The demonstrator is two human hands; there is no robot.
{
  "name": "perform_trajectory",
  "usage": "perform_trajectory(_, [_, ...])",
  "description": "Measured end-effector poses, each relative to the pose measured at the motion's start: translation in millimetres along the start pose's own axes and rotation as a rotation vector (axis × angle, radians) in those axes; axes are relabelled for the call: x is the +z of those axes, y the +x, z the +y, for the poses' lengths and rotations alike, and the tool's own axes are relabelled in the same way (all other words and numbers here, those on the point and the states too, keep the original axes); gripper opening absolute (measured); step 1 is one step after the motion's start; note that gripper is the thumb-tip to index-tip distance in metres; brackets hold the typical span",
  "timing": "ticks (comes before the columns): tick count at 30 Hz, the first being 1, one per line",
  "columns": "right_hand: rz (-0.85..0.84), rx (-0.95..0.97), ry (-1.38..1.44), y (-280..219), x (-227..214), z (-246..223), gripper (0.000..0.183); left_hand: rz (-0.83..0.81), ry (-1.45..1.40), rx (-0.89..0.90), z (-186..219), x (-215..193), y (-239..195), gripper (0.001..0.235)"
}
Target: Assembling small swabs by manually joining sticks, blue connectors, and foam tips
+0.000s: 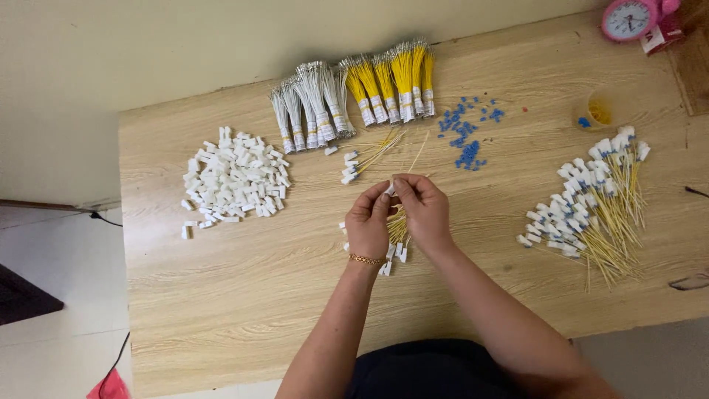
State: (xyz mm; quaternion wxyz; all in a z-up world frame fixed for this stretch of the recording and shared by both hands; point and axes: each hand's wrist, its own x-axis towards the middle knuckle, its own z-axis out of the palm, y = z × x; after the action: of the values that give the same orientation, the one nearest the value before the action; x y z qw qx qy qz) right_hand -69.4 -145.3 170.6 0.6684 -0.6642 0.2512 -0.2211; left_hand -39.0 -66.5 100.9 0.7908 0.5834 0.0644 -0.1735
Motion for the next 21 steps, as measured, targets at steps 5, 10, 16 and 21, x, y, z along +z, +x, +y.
perform_trajectory(5, [-0.014, -0.196, -0.152, 8, -6, 17, 0.015, 0.012, -0.042, 0.004, -6, 3, 8, 0.022])
perform_trajectory(10, [-0.048, -0.246, -0.222, 3, -8, 14, 0.019, 0.028, -0.078, 0.005, 2, 4, 8, 0.021])
perform_trajectory(16, [-0.072, -0.208, -0.149, 9, -7, 35, 0.016, 0.051, -0.055, 0.000, -10, -3, 15, 0.020])
perform_trajectory(21, [-0.120, -0.212, -0.188, 10, -8, 35, 0.019, 0.038, -0.093, -0.028, -9, -8, 20, 0.020])
